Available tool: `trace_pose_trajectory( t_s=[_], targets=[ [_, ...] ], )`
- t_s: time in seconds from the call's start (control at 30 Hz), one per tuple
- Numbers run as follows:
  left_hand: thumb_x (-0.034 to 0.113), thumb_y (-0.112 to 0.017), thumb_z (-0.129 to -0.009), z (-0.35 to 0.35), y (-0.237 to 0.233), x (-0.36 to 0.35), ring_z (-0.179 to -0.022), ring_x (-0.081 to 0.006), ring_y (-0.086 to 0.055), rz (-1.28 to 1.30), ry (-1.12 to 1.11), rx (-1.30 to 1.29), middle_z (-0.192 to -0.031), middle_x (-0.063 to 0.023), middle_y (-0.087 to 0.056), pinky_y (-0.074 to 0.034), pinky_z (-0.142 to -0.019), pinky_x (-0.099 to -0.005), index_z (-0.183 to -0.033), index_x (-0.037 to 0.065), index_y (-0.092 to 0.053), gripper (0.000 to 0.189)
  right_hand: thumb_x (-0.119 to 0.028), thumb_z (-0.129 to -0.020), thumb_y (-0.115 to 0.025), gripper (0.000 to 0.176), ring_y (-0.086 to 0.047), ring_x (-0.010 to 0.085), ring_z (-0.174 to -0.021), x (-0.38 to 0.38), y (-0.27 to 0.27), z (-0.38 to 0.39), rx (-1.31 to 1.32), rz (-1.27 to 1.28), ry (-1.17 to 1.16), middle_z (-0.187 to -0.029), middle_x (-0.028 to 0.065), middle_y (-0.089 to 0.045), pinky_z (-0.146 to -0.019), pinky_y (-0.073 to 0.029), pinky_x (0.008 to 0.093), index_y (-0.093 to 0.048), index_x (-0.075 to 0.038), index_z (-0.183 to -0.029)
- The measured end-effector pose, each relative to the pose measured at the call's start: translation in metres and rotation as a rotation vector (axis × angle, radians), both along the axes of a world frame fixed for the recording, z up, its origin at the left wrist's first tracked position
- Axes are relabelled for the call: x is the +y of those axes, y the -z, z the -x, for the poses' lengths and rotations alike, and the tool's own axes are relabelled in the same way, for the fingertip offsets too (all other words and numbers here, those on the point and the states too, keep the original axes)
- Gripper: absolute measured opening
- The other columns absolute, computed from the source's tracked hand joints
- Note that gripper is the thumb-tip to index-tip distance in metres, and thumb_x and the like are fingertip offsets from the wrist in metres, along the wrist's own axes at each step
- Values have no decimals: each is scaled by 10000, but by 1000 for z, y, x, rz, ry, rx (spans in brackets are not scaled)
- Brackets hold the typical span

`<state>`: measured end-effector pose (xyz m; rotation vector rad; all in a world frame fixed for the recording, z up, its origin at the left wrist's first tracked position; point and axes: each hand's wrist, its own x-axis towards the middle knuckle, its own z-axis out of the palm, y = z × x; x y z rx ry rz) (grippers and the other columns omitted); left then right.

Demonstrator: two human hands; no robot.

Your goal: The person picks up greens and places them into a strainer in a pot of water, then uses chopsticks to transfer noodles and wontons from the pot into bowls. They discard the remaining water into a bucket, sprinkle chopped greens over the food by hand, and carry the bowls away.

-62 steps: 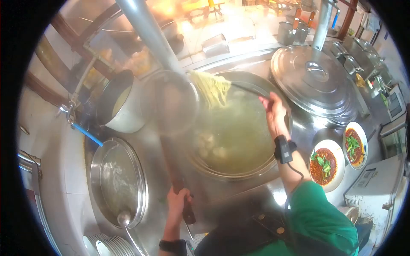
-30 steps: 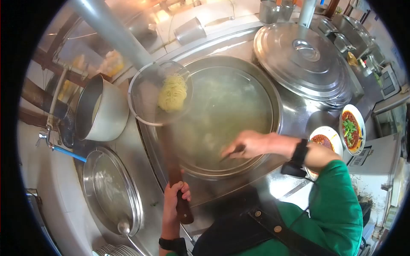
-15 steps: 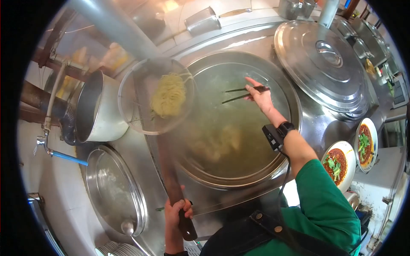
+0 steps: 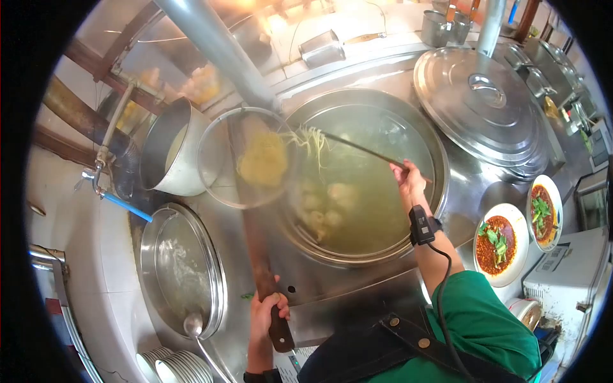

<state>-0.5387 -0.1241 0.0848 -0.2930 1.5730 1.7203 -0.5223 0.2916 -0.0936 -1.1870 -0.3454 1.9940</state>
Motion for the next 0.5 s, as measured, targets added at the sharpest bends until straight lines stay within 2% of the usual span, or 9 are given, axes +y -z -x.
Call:
trace_pose_trajectory(
  t_s=[0.07, 0.2, 0.37, 0.43, 0.47, 0.5],
  targets=[
    [65, -447, -768, -3, -1, -1, -457, -129, -429, 30, -6, -16, -603, -52, -415, -405, -426, -270, -1211, 18, -343, 457, -28, -791, -511, 163, -625, 324, -665, 15, -27, -7, 68, -37, 14, -790, 171, -581, -437, -529, 245, -528, 58, -927],
    [60, -456, -766, -7, -8, 12, -456, -130, -438, 46, 34, 3, -603, -48, -425, -410, -421, -275, -1195, 23, -353, 443, -45, -804, -507, 220, -625, 324, -673, 33, -121, -20, 68, -286, -45, -882, 195, -566, -445, -526, 236, -499, 78, -986],
    [55, -465, -758, 4, 16, 28, -461, -141, -467, 60, 180, -14, -617, -60, -461, -432, -418, -296, -1142, 40, -384, 393, -82, -822, -507, 327, -628, 297, -725, 51, -236, -28, 111, -588, -184, -974, 242, -534, -510, -534, 221, -436, 110, -1078],
    [60, -471, -759, 6, 29, 36, -465, -140, -469, 46, 221, -25, -619, -60, -463, -433, -424, -296, -1134, 44, -389, 384, -98, -840, -484, 354, -623, 288, -773, 51, -272, -33, 171, -800, -193, -1008, 249, -517, -547, -535, 211, -408, 110, -1117],
    [64, -477, -759, 6, 33, 40, -470, -139, -471, 36, 258, -43, -621, -60, -465, -434, -430, -296, -1125, 47, -393, 376, -107, -854, -462, 354, -618, 280, -799, 48, -290, -37, 160, -867, -228, -1032, 248, -504, -584, -538, 209, -398, 101, -1133],
    [64, -477, -759, 5, 35, 44, -470, -139, -471, 33, 262, -46, -621, -60, -465, -434, -430, -296, -1125, 47, -393, 376, -120, -853, -472, 349, -620, 277, -790, 46, -304, -42, 158, -896, -264, -1027, 203, -520, -600, -528, 208, -416, 86, -1129]
  ],
)
